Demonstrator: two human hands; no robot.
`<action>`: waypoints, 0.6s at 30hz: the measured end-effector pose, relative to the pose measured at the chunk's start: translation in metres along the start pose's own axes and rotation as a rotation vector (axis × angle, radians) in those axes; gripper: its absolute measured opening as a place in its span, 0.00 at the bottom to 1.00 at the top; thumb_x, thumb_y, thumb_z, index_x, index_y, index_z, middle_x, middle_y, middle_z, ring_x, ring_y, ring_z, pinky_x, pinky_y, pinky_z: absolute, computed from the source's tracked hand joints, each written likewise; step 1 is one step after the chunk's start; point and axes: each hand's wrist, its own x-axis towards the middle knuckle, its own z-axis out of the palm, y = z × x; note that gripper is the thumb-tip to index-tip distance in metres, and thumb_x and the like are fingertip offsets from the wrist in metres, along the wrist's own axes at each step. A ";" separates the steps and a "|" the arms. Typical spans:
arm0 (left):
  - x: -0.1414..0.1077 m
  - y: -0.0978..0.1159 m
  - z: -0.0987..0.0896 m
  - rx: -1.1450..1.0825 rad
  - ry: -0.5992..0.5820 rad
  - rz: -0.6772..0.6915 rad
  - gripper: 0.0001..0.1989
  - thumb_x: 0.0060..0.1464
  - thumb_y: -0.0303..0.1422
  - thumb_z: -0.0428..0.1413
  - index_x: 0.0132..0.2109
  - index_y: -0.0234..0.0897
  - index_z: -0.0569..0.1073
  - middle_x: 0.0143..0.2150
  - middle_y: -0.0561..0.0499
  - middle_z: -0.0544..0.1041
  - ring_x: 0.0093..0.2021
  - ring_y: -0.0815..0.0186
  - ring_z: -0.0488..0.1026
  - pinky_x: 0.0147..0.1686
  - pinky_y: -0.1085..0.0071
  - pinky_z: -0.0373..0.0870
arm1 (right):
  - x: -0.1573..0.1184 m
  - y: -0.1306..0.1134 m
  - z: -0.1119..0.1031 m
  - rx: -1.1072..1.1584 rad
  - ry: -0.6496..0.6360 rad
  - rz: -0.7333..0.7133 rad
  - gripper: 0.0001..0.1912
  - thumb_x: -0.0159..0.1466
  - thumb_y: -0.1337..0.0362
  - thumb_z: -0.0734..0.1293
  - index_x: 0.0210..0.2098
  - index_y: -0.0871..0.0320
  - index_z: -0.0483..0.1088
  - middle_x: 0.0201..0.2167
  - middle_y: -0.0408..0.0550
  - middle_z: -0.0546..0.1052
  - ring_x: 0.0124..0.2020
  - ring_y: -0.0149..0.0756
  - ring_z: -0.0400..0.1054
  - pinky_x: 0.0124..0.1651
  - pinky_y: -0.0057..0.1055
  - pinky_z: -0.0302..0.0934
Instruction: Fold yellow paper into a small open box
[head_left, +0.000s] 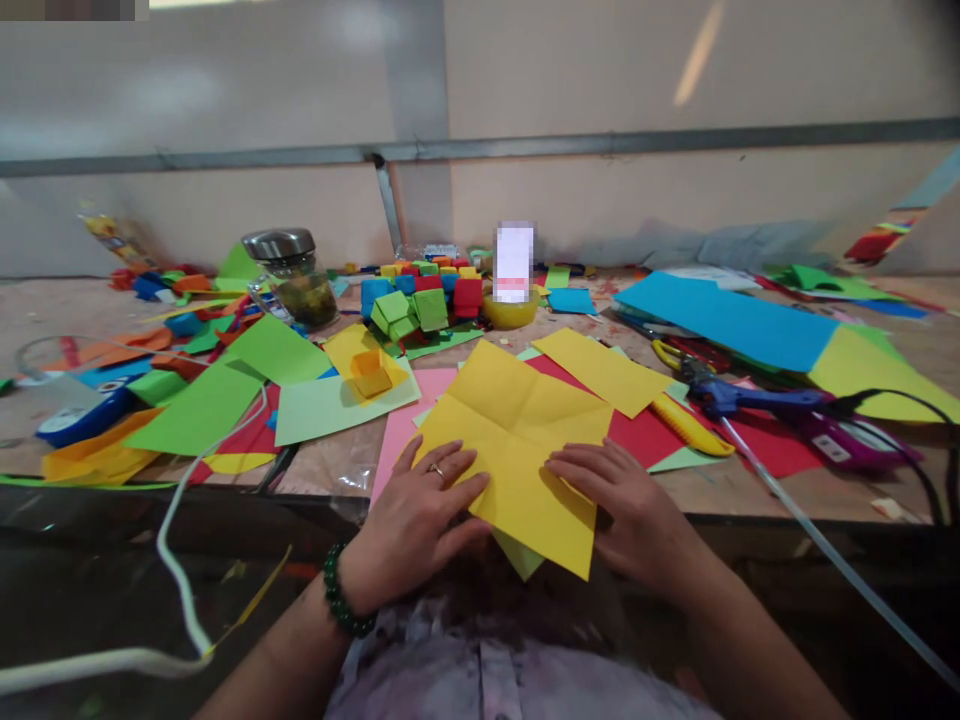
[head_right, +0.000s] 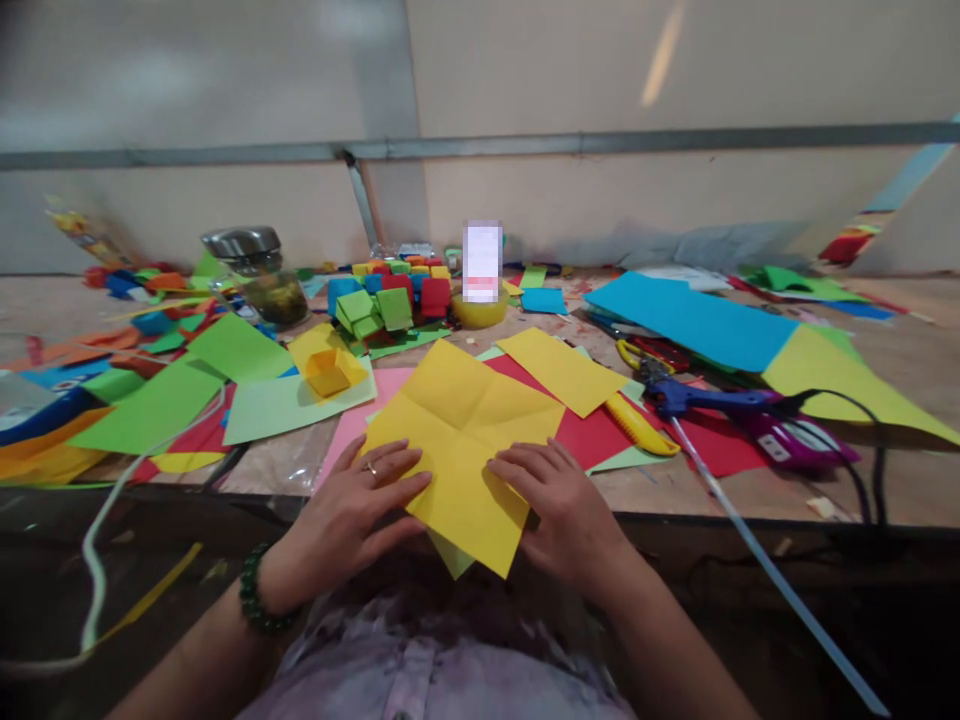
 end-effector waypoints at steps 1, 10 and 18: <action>0.000 0.001 0.001 0.038 0.033 -0.017 0.18 0.62 0.42 0.52 0.55 0.39 0.72 0.59 0.40 0.70 0.61 0.49 0.63 0.60 0.42 0.52 | 0.003 -0.002 -0.001 -0.024 -0.007 0.016 0.23 0.55 0.75 0.64 0.51 0.60 0.70 0.47 0.60 0.77 0.49 0.51 0.70 0.49 0.50 0.65; -0.003 0.006 0.009 0.007 0.051 0.024 0.30 0.56 0.49 0.54 0.59 0.34 0.68 0.53 0.36 0.71 0.52 0.49 0.67 0.49 0.50 0.68 | 0.027 -0.004 -0.009 0.227 -0.228 -0.012 0.22 0.54 0.79 0.63 0.45 0.56 0.75 0.48 0.54 0.78 0.50 0.41 0.72 0.51 0.39 0.68; -0.011 0.001 0.012 -0.027 0.143 0.130 0.29 0.58 0.46 0.54 0.57 0.28 0.69 0.54 0.35 0.72 0.53 0.50 0.67 0.51 0.52 0.70 | 0.021 0.020 -0.025 0.399 -0.392 0.100 0.19 0.60 0.68 0.68 0.51 0.52 0.73 0.55 0.54 0.74 0.56 0.42 0.68 0.55 0.37 0.66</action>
